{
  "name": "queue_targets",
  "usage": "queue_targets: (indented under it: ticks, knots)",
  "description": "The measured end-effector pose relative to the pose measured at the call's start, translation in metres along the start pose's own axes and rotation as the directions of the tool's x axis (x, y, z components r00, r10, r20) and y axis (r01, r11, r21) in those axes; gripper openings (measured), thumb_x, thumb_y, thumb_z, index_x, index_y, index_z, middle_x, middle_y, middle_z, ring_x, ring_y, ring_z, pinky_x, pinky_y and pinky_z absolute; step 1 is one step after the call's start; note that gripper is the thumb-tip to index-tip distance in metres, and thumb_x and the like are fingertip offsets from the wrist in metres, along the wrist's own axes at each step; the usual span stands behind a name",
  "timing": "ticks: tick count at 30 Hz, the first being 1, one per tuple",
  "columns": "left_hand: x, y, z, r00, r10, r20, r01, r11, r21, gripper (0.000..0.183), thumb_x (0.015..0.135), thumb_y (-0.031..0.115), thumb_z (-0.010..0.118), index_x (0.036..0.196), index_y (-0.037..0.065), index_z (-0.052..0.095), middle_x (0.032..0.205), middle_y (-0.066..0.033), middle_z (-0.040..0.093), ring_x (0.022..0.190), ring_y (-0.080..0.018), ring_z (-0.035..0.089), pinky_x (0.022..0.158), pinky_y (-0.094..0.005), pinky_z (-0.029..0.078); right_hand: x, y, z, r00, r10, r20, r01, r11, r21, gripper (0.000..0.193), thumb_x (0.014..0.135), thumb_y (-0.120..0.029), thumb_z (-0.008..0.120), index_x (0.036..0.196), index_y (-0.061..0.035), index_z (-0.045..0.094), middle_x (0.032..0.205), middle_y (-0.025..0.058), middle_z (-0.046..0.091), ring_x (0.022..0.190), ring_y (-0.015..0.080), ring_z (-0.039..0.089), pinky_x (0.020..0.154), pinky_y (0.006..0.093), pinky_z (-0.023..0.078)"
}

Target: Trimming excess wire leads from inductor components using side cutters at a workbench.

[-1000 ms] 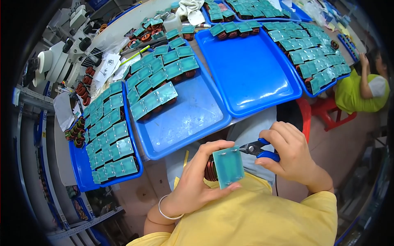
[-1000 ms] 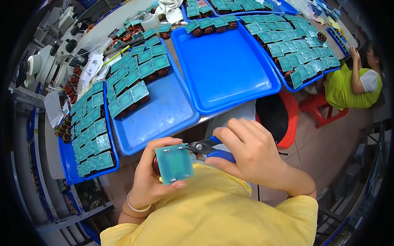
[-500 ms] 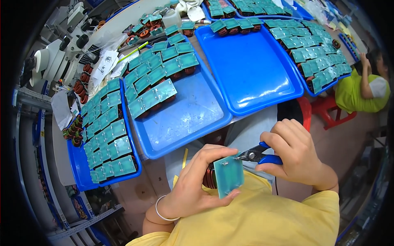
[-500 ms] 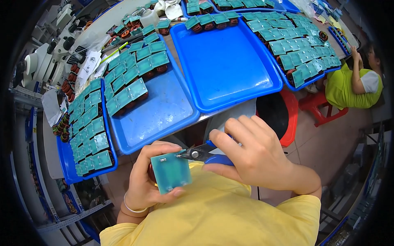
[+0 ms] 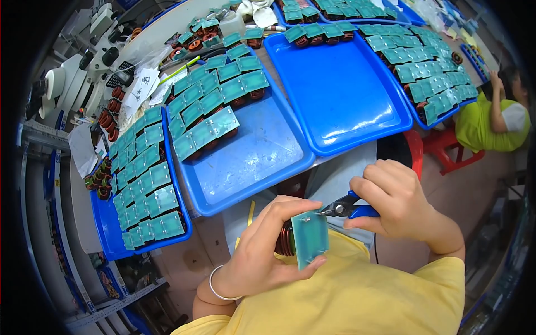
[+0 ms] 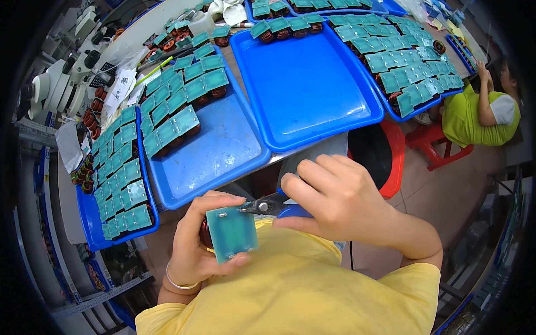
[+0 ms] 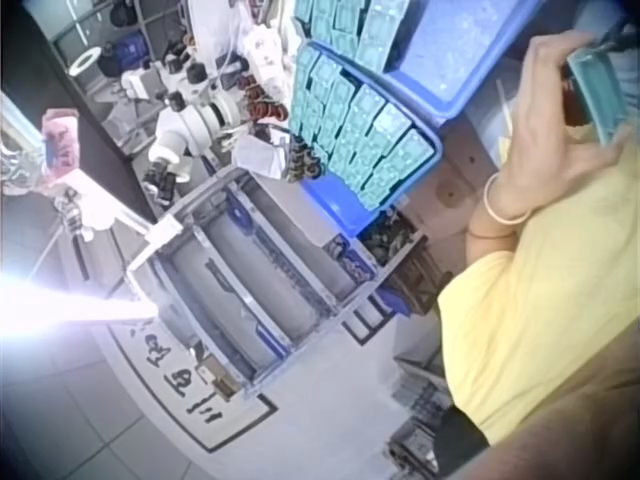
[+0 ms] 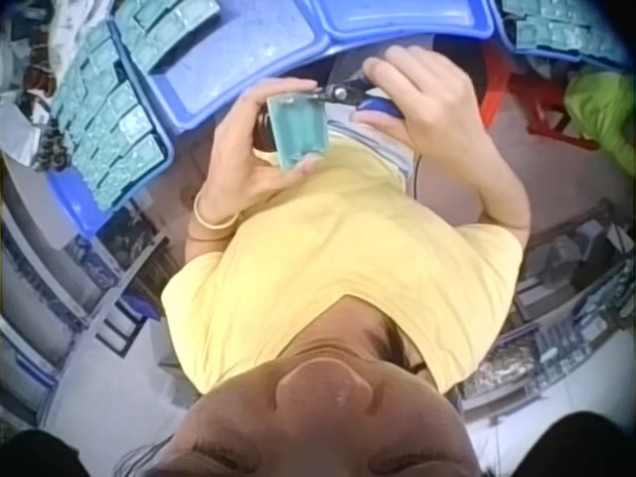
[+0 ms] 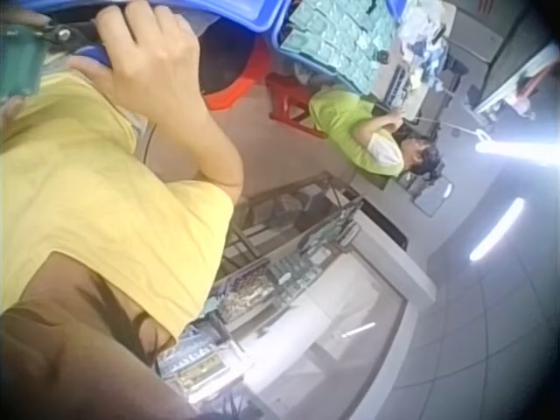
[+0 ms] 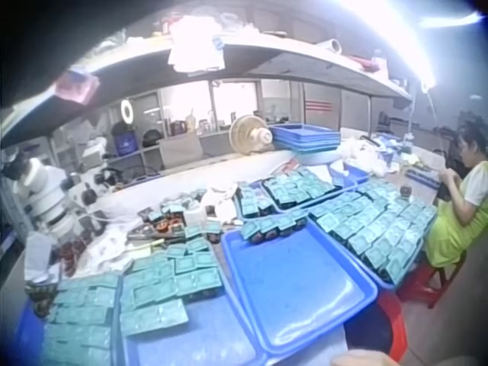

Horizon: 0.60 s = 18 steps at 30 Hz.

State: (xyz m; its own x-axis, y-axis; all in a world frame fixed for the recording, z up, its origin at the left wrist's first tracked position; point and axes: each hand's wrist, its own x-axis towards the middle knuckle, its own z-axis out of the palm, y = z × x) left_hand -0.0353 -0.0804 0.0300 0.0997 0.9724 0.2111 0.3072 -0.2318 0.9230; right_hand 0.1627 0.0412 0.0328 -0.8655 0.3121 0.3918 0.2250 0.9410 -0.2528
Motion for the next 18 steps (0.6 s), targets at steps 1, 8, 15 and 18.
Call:
queue_targets:
  ticks: [1, 8, 15, 18]
  knots:
    - [0.000, 0.000, 0.000, 1.000, -0.028, 0.003, 0.028, 1.000, 0.010, 0.060, 0.064, 0.010, 0.077, 0.116, 0.002, 0.048, 0.104, -0.0125, 0.054, 0.089, -0.0238, 0.055, 0.069, -0.0283, 0.047, -0.001, 0.001, 0.003, 1.000, 0.009, 0.004, -0.009, 0.999, 0.033, 0.043, 0.065, -0.038, 0.071, 0.085, -0.0042, 0.055, 0.069, 0.0053, 0.045, 0.058, 0.0206, 0.048, 0.052, 0.0307, 0.038]
    - [0.003, -0.001, 0.005, 0.990, -0.136, 0.034, 0.135, 0.990, 0.029, 0.058, 0.067, 0.012, 0.076, 0.116, 0.002, 0.046, 0.101, -0.0115, 0.053, 0.079, -0.0199, 0.054, 0.063, -0.0269, 0.045, -0.018, 0.010, 0.031, 0.998, 0.052, -0.043, -0.046, 0.990, 0.136, 0.049, 0.074, -0.048, 0.062, 0.084, -0.0008, 0.054, 0.066, 0.0093, 0.044, 0.055, 0.0264, 0.048, 0.050, 0.0342, 0.039]
    - [0.005, -0.001, 0.006, 0.996, -0.069, 0.052, 0.067, 0.997, 0.042, 0.057, 0.068, 0.011, 0.075, 0.117, 0.002, 0.046, 0.102, -0.0109, 0.051, 0.078, -0.0185, 0.053, 0.061, -0.0256, 0.044, -0.008, 0.001, 0.022, 0.994, 0.086, -0.064, -0.072, 0.977, 0.199, 0.051, 0.074, -0.050, 0.062, 0.087, -0.0016, 0.053, 0.072, 0.0101, 0.044, 0.063, 0.0271, 0.047, 0.057, 0.0348, 0.037]
    - [0.005, -0.002, 0.006, 0.997, -0.057, 0.045, 0.055, 0.997, 0.052, 0.058, 0.068, 0.010, 0.075, 0.117, 0.002, 0.046, 0.102, -0.0104, 0.051, 0.078, -0.0171, 0.053, 0.060, -0.0245, 0.044, -0.005, -0.003, 0.013, 0.995, 0.096, -0.034, -0.088, 0.978, 0.187, 0.048, 0.072, -0.044, 0.066, 0.091, -0.0023, 0.054, 0.075, 0.0096, 0.045, 0.065, 0.0264, 0.047, 0.058, 0.0346, 0.038]
